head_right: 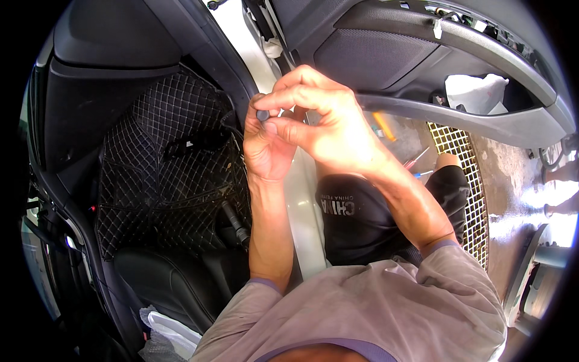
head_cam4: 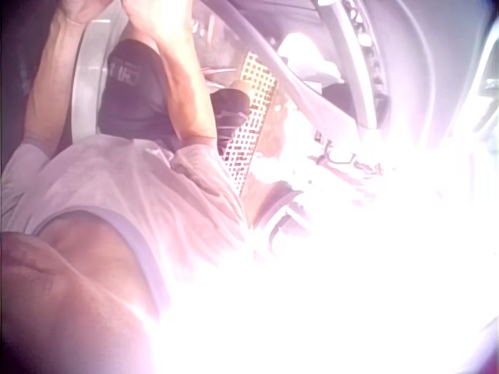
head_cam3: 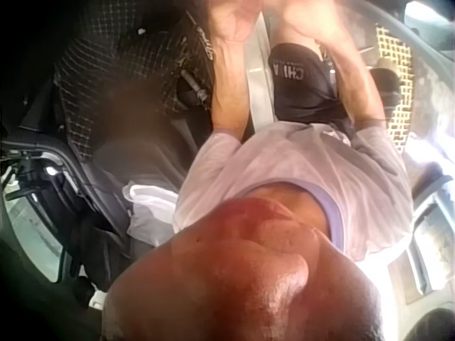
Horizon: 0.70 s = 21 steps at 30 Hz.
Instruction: The person selects socket bits from a tool kit, attaches them to a screwdriver handle, and unscrews fasteners from the car door panel. The person then removes the screws and unfastens the interior door handle by hand.
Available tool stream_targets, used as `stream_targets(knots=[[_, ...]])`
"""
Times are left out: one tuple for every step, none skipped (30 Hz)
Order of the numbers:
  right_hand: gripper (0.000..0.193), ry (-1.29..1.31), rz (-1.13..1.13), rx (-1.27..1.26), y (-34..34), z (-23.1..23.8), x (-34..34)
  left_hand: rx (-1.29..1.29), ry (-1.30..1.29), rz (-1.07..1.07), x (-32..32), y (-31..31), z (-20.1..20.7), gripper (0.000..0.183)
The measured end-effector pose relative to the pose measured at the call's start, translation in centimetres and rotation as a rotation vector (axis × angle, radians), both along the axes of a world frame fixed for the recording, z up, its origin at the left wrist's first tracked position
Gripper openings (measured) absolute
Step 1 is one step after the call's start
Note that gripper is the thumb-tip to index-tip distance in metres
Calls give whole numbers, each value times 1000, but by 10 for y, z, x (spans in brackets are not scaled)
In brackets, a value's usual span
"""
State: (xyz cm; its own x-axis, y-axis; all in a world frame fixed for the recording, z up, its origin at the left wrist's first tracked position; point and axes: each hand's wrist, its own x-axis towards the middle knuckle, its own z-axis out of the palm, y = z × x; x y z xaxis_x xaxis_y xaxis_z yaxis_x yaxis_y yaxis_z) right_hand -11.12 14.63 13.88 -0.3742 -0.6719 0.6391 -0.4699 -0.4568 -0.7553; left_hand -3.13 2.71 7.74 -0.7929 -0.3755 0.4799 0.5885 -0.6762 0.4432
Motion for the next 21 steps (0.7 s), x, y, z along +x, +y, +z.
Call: stream_targets(knots=[[31, 0, 1, -1, 0, 1, 1, -6, 5, -4, 0, -1, -1, 34], [29, 17, -15, -6, -1, 2, 2, -12, 9, -9, 1, -2, -1, 31], [27, 34, -35, -9, -1, 2, 3, -11, 9, -10, 0, -2, -2, 31], [27, 34, -35, -9, -1, 1, 3, -10, 1, -15, 0, -2, -2, 29], [26, 29, -49, -14, -1, -1, 4, -8, -6, -20, -1, -2, -3, 26], [24, 25, -61, -20, -1, -2, 4, -8, -7, -20, -1, -2, -3, 26], [24, 25, -61, -19, -2, -3, 4, -10, -21, -20, -1, -3, -3, 24], [24, 47, -75, -34, -2, -4, 4, -11, -35, -20, -1, -3, -4, 23], [24, 69, -87, -49, -3, -4, 5, -11, -35, -19, -1, -3, -4, 23], [24, 69, -86, -49, -4, -4, 6, -17, -14, -17, -1, -4, -5, 23], [25, 56, -106, -58, -5, -4, 7, -23, 8, -16, -2, -5, -5, 23], [26, 41, -124, -68, -6, -4, 8, -23, 6, -13, -1, -5, -6, 23], [26, 39, -121, -67, -7, -5, 8, -13, 3, -18, 0, -6, -6, 23], [26, 47, -125, -72, -8, -5, 9, -3, -1, -23, 1, -6, -6, 23], [26, 59, -134, -75, -8, -4, 9, -1, 2, -24, 1, -6, -5, 23], [26, 62, -135, -74, -7, -3, 9, 6, -3, -30, 0, -5, -4, 24], [26, 69, -142, -76, -7, -3, 8, 14, -8, -36, -1, -4, -4, 25], [26, 71, -143, -81, -8, -4, 9, 13, -10, -32, 0, -5, -5, 25], [26, 69, -140, -81, -8, -4, 9, 22, -17, -30, 1, -5, -6, 26], [26, 70, -142, -81, -9, -5, 9, 30, -24, -27, 1, -6, -7, 28], [25, 73, -145, -81, -9, -5, 9, 31, -23, -26, 2, -6, -7, 28]])
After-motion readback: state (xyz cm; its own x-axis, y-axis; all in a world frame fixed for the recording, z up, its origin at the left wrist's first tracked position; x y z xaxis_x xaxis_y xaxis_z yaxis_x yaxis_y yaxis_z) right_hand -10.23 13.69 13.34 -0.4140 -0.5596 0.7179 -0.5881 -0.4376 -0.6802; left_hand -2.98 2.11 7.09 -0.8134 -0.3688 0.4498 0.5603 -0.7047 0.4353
